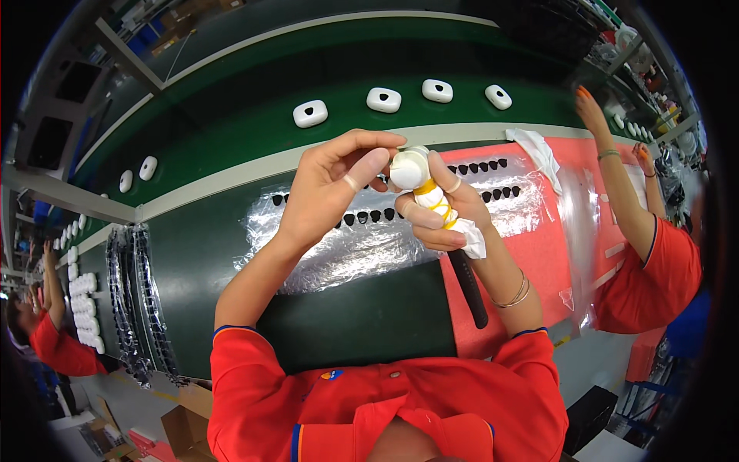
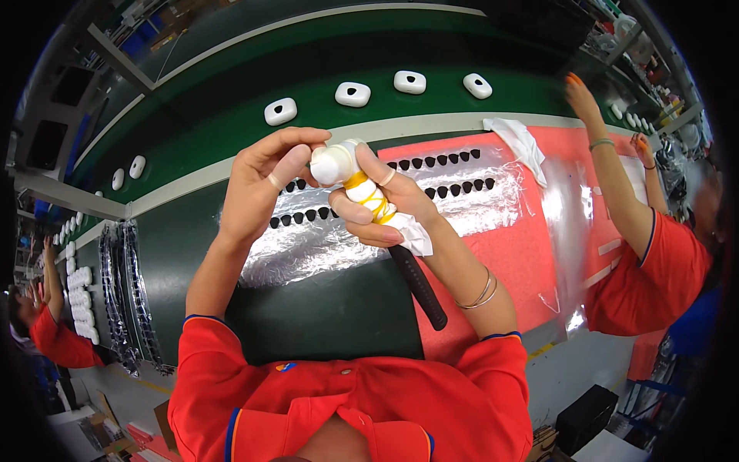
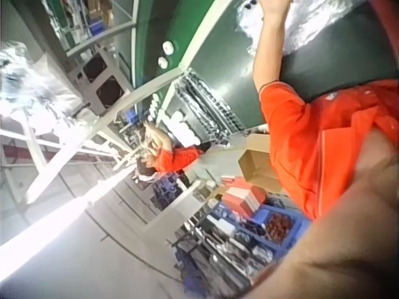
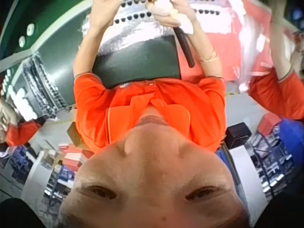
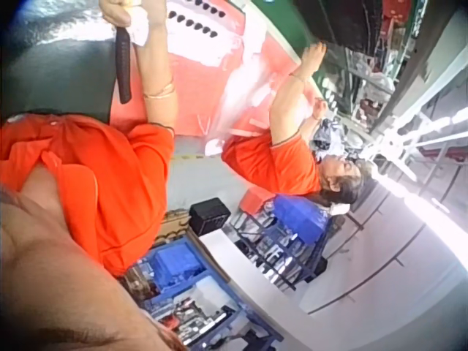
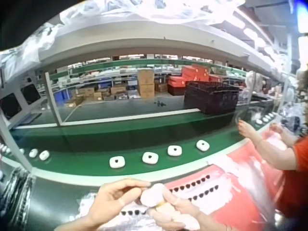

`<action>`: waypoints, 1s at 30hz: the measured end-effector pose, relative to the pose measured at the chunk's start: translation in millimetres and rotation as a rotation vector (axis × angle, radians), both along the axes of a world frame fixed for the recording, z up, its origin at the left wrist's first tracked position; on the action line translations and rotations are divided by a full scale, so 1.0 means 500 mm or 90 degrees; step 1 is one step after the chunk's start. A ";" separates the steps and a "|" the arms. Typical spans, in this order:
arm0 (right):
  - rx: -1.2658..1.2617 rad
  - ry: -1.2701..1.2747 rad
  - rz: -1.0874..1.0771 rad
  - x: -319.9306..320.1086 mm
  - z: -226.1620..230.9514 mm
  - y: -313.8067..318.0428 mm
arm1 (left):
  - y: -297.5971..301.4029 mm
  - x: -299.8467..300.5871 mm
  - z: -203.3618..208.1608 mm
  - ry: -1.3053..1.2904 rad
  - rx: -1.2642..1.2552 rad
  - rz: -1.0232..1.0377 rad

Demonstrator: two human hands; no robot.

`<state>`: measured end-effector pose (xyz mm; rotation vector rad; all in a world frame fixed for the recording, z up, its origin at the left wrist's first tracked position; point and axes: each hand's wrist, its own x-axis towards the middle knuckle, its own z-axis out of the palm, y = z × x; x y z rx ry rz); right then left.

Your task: The person assembles parts on an assembly line by taking white cases from a conveyor, inserting black components into them, and tapping them into place with a mallet. The person also unpacks additional black components from plastic packaging by hand.

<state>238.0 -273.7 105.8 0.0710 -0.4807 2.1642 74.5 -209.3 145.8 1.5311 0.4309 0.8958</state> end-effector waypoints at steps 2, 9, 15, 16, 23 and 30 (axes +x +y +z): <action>0.005 -0.023 -0.009 -0.001 -0.004 -0.002 | 0.010 0.003 0.005 0.030 -0.111 -0.056; 0.139 -0.438 -0.129 0.004 0.019 -0.016 | 0.038 -0.027 -0.016 0.094 -0.180 -0.175; 0.206 -0.516 -0.113 0.001 0.042 -0.028 | 0.014 -0.050 -0.017 0.068 -0.154 -0.246; 0.207 -0.541 -0.126 0.001 0.044 -0.028 | 0.011 -0.053 -0.017 0.067 -0.153 -0.240; 0.196 -0.572 -0.149 0.002 0.037 -0.024 | -0.002 -0.060 -0.038 0.028 -0.128 -0.211; 0.027 -0.516 -0.303 0.028 0.024 -0.006 | -0.007 -0.110 -0.025 -0.033 0.011 -0.082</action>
